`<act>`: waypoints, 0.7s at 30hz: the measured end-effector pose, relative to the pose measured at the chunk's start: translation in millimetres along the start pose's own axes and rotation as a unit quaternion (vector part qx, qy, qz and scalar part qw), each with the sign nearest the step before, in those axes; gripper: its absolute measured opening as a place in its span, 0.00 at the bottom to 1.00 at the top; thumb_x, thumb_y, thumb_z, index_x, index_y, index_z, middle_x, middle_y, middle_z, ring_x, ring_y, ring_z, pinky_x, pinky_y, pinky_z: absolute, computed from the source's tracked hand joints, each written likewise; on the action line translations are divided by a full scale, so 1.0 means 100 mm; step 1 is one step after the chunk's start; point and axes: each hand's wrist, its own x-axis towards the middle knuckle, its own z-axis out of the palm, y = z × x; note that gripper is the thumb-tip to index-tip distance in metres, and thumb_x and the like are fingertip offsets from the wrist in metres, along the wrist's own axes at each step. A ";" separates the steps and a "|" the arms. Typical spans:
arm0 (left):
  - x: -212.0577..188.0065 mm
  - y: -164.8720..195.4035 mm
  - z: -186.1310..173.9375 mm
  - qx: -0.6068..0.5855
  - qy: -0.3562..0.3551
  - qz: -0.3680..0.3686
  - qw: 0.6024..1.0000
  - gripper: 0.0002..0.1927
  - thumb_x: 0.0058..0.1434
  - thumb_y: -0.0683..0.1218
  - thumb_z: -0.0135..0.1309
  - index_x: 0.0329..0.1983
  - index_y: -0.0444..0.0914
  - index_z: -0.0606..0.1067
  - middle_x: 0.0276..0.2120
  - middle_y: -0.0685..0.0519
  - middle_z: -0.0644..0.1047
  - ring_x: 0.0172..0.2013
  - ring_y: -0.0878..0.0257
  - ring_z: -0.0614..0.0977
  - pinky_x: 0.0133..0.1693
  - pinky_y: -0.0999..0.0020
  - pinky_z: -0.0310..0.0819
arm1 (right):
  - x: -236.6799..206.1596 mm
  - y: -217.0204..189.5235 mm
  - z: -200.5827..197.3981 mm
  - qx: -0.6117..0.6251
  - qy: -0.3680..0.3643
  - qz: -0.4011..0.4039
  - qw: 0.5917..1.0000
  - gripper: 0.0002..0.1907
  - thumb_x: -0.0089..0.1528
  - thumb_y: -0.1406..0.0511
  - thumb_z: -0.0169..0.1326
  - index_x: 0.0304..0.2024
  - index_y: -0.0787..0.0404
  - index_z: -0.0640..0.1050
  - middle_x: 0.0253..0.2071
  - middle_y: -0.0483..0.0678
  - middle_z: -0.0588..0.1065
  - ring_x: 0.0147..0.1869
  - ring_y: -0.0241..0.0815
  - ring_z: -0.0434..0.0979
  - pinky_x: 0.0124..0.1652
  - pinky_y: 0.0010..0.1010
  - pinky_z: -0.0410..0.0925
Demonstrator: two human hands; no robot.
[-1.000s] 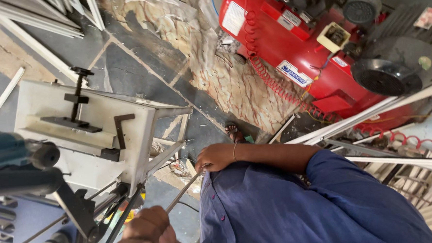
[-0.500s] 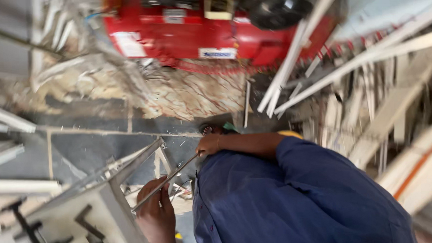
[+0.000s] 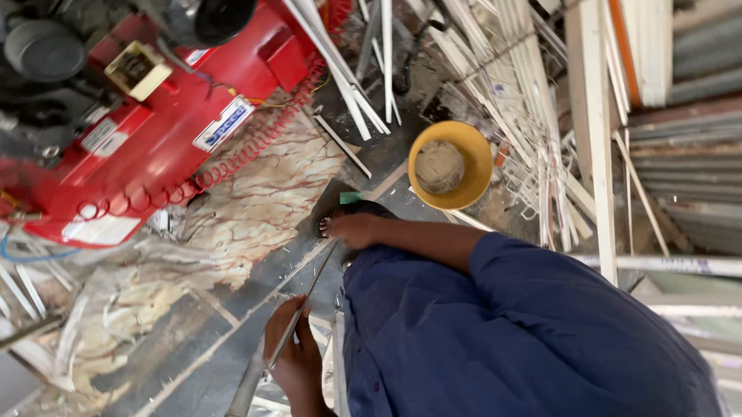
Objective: The person uses a bench-mounted cutting machine to cut a long metal rod into shorter pieces. They position the rod, operate the cutting lever, and remove the cut pieces, repeating the process several times.
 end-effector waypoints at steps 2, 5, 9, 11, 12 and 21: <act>-0.02 0.05 0.09 0.000 -0.019 0.017 1.000 0.07 0.64 0.36 0.57 0.44 0.34 0.79 0.42 0.45 0.82 0.46 0.49 0.84 0.46 0.59 0.79 | -0.39 0.21 -0.05 -0.008 0.042 0.088 0.995 0.22 0.58 0.65 0.56 0.56 0.58 0.75 0.57 0.56 0.72 0.60 0.58 0.73 0.56 0.47 0.68; 0.00 0.15 0.20 -0.027 -0.062 0.031 0.997 0.07 0.63 0.36 0.56 0.44 0.36 0.80 0.42 0.46 0.83 0.44 0.50 0.84 0.45 0.59 0.79 | -1.04 0.48 -0.08 -0.020 0.190 0.105 0.976 0.23 0.60 0.62 0.57 0.57 0.62 0.74 0.56 0.59 0.73 0.61 0.61 0.72 0.59 0.47 0.67; 0.02 0.30 0.23 -0.055 -0.038 0.087 0.994 0.06 0.62 0.37 0.57 0.42 0.37 0.79 0.42 0.47 0.82 0.44 0.50 0.84 0.45 0.59 0.79 | -1.67 0.54 -0.17 -0.050 0.204 0.259 0.943 0.20 0.62 0.59 0.55 0.54 0.60 0.76 0.50 0.59 0.76 0.55 0.61 0.76 0.53 0.50 0.69; 0.00 0.33 0.21 -0.052 -0.046 0.062 0.996 0.06 0.62 0.38 0.58 0.41 0.37 0.80 0.41 0.47 0.83 0.43 0.50 0.85 0.42 0.59 0.78 | -1.82 0.49 -0.20 -0.025 0.254 0.227 0.940 0.19 0.60 0.61 0.55 0.53 0.58 0.77 0.52 0.56 0.78 0.56 0.58 0.77 0.53 0.47 0.69; -0.01 0.32 0.20 -0.059 -0.041 0.048 0.996 0.06 0.62 0.38 0.58 0.41 0.37 0.80 0.41 0.47 0.83 0.42 0.50 0.85 0.42 0.60 0.78 | -1.81 0.47 -0.23 -0.003 0.227 0.265 0.937 0.19 0.60 0.60 0.54 0.53 0.56 0.78 0.51 0.55 0.79 0.55 0.56 0.78 0.54 0.46 0.70; 0.29 -0.10 0.20 -0.072 0.038 -0.007 0.997 0.07 0.64 0.39 0.56 0.44 0.35 0.81 0.42 0.46 0.83 0.42 0.51 0.85 0.43 0.61 0.78 | -0.61 0.91 -2.11 -0.111 0.242 0.362 0.893 0.15 0.71 0.56 0.46 0.43 0.57 0.80 0.42 0.56 0.79 0.47 0.58 0.80 0.50 0.48 0.72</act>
